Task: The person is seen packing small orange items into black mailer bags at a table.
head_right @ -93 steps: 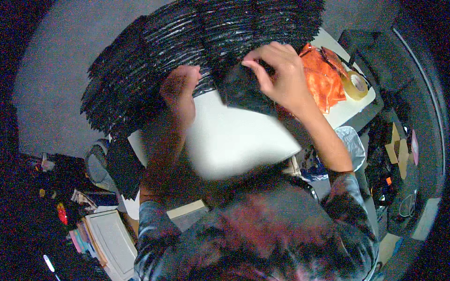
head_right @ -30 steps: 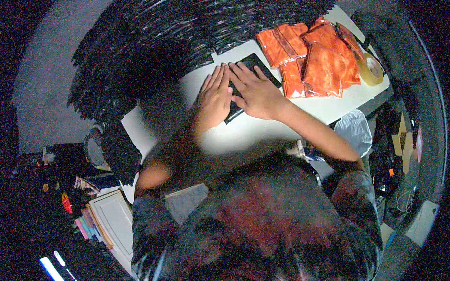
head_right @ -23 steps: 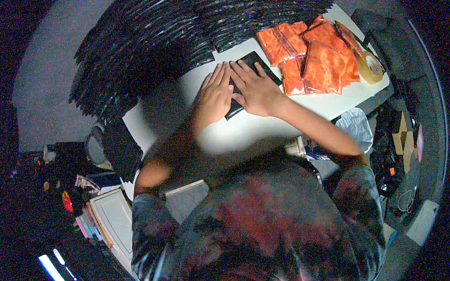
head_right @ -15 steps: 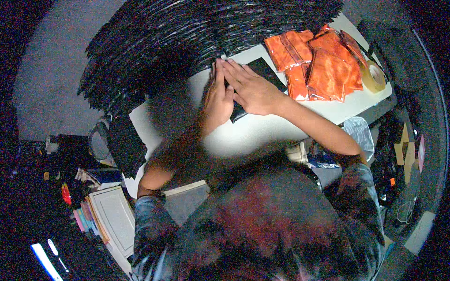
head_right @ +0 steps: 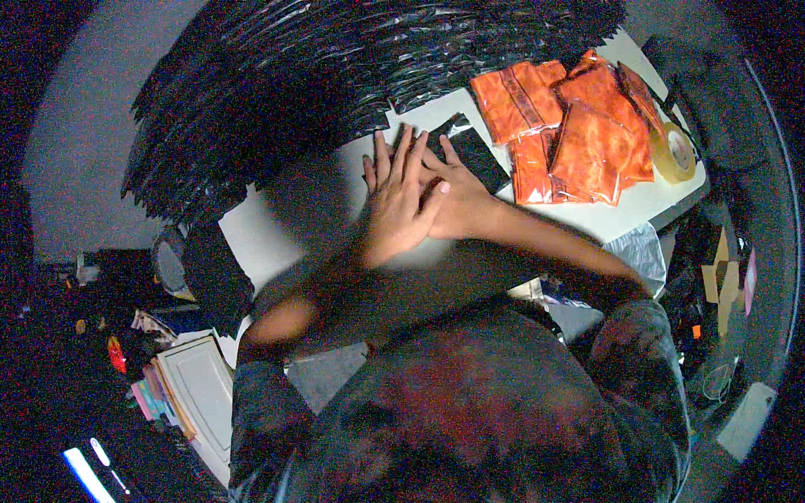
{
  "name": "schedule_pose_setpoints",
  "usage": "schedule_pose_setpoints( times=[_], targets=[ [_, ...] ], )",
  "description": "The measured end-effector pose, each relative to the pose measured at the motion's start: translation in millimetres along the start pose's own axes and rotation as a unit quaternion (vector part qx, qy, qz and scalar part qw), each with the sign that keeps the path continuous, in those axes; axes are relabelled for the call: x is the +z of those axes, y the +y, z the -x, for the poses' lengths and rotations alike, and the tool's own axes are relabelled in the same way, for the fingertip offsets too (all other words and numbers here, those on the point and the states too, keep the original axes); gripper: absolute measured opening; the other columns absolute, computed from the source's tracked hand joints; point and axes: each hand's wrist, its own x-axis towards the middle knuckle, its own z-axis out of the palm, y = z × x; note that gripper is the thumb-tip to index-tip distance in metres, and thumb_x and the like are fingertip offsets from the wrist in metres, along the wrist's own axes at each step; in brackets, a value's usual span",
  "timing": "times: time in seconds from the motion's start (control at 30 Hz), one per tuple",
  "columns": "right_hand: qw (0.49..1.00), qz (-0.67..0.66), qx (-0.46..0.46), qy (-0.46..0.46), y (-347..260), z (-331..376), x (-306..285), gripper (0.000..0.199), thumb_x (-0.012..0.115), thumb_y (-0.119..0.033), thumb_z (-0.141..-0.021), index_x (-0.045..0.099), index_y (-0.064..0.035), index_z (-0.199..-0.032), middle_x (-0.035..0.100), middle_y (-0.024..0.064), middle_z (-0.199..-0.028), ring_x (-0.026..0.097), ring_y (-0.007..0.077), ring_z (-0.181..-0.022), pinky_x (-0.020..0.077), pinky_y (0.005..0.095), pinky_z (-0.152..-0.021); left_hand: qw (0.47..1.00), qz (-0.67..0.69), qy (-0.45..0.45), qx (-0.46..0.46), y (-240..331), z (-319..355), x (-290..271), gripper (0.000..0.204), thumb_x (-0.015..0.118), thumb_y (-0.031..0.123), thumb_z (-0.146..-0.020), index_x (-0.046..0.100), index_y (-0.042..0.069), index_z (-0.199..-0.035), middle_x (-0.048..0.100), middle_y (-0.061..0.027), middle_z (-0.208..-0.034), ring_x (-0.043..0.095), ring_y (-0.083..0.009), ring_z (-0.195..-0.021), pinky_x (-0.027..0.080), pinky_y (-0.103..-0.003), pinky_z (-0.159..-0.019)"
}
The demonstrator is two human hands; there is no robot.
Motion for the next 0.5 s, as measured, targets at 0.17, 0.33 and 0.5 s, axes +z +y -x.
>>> schedule_pose_setpoints(
  times=[0.17,0.33,0.5],
  targets=[
    [0.999,0.034,0.003,-0.037,-3.1,-3.4,-8.7,0.07,0.062,-0.054,-0.088,0.056,-0.013,-0.145,0.04,0.0204,-0.158,0.024,0.0436,-0.153,0.0269,0.0755,-0.114,0.993,0.104,0.027,-0.041,-11.5,-4.7,2.6,0.081,0.066,0.041,-0.098,0.029,-0.001,-0.157,0.03,-0.0296,-0.162,0.023,-0.0516,-0.151,0.022,-0.063,-0.12],
    [0.997,0.053,0.014,-0.05,-11.3,-5.2,-22.4,0.074,0.056,-0.066,-0.093,0.055,-0.0155,-0.147,0.041,0.0196,-0.158,0.029,0.0426,-0.151,0.0271,0.0727,-0.116,0.966,0.233,0.11,-0.025,-59.6,-22.5,13.1,0.059,0.055,0.025,-0.105,0.034,0.0,-0.155,0.053,-0.0305,-0.143,0.056,-0.0413,-0.129,0.046,-0.044,-0.107],
    [0.998,0.032,-0.016,0.058,-18.2,-1.9,-20.7,0.066,0.058,-0.06,-0.095,0.061,-0.0126,-0.14,0.045,0.02,-0.155,0.031,0.0423,-0.15,0.0278,0.0724,-0.115,0.967,0.254,0.017,-0.004,-97.0,-48.9,-1.5,0.035,0.057,0.027,-0.105,0.068,0.001,-0.126,0.073,-0.0209,-0.109,0.071,-0.0278,-0.101,0.054,-0.04,-0.092]
  ],
)
